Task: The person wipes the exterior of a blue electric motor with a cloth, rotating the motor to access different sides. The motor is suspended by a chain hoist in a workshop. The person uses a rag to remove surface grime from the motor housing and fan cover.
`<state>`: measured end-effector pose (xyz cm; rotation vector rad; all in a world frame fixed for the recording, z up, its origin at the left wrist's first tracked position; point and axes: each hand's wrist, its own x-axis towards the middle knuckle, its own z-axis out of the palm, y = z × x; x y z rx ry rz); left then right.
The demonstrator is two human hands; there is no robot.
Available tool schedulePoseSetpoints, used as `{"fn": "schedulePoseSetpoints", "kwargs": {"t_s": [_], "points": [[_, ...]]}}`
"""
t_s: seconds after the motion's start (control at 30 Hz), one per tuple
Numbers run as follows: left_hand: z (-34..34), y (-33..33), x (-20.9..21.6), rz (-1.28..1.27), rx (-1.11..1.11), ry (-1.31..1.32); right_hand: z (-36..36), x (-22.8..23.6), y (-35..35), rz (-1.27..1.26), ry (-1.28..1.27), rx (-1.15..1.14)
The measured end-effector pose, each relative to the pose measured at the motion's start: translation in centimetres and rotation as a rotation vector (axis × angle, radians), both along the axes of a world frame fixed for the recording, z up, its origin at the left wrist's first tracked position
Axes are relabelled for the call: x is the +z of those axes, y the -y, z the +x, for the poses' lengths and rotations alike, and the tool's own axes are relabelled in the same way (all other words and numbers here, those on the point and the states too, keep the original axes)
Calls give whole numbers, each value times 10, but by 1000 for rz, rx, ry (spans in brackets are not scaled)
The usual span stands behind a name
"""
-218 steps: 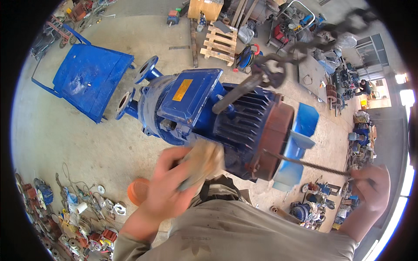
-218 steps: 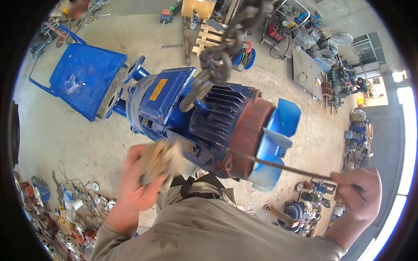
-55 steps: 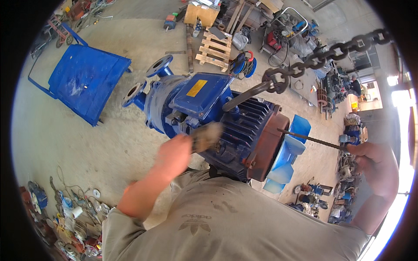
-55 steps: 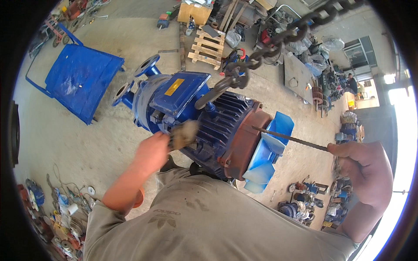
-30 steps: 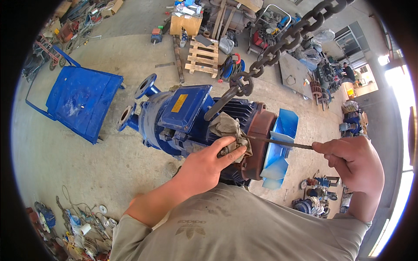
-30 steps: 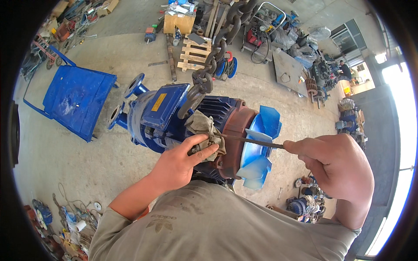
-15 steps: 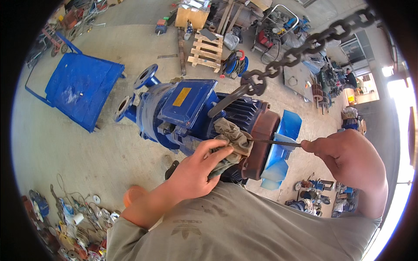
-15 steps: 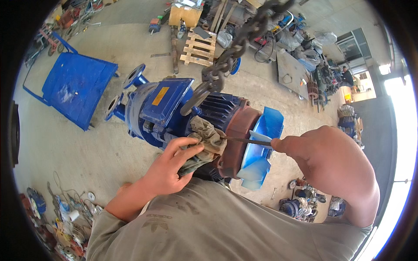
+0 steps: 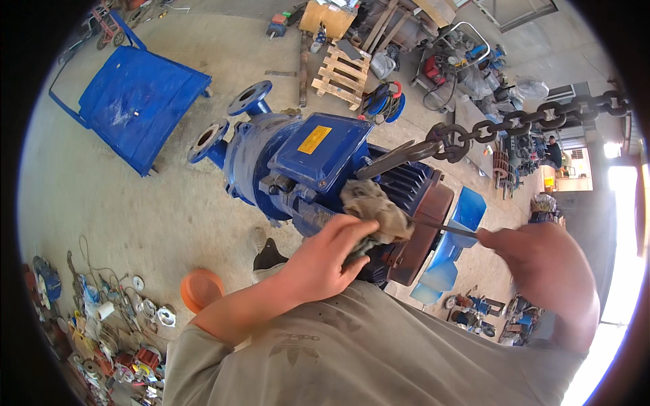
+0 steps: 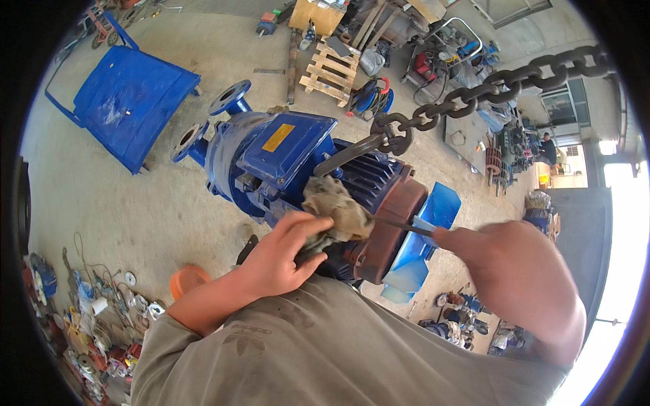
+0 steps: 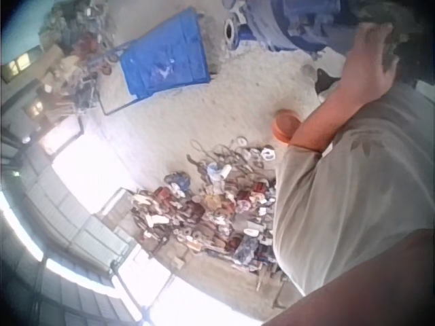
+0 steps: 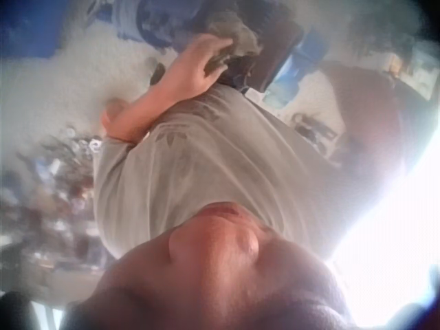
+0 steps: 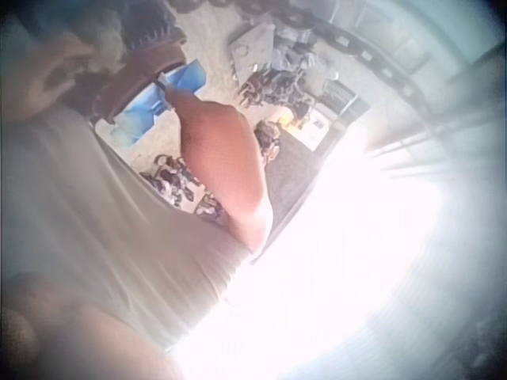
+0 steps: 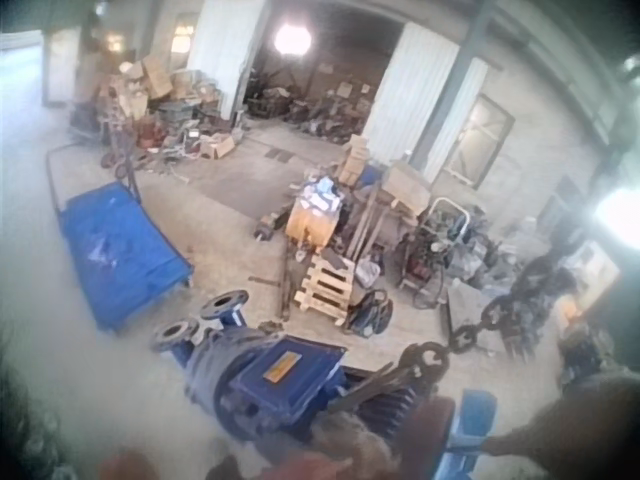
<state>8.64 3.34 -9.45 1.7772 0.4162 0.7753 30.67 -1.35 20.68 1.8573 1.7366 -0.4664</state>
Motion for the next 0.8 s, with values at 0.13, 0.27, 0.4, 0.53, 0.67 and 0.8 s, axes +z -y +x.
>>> {"fn": "schedulePoseSetpoints", "kwargs": {"t_s": [0.13, 0.27, 0.4, 0.53, 0.67, 0.8], "points": [[6, -4, -5, 101, 252, -144, -6, -38, -5, -44, -1, 44], [14, -9, -7, 151, 241, -306, 8, -55, 8, 30, -99, -28], [24, -2, 2, 250, 224, -292, 16, -7, 36, 142, -99, -112], [39, 8, 15, 247, 88, -109, 15, 49, 66, 153, 12, -123], [56, 16, 22, 305, 71, -85, 11, 43, 76, 438, -127, -136], [52, 16, 18, 295, 159, -91, 13, 9, 74, 596, -280, -110]]}}
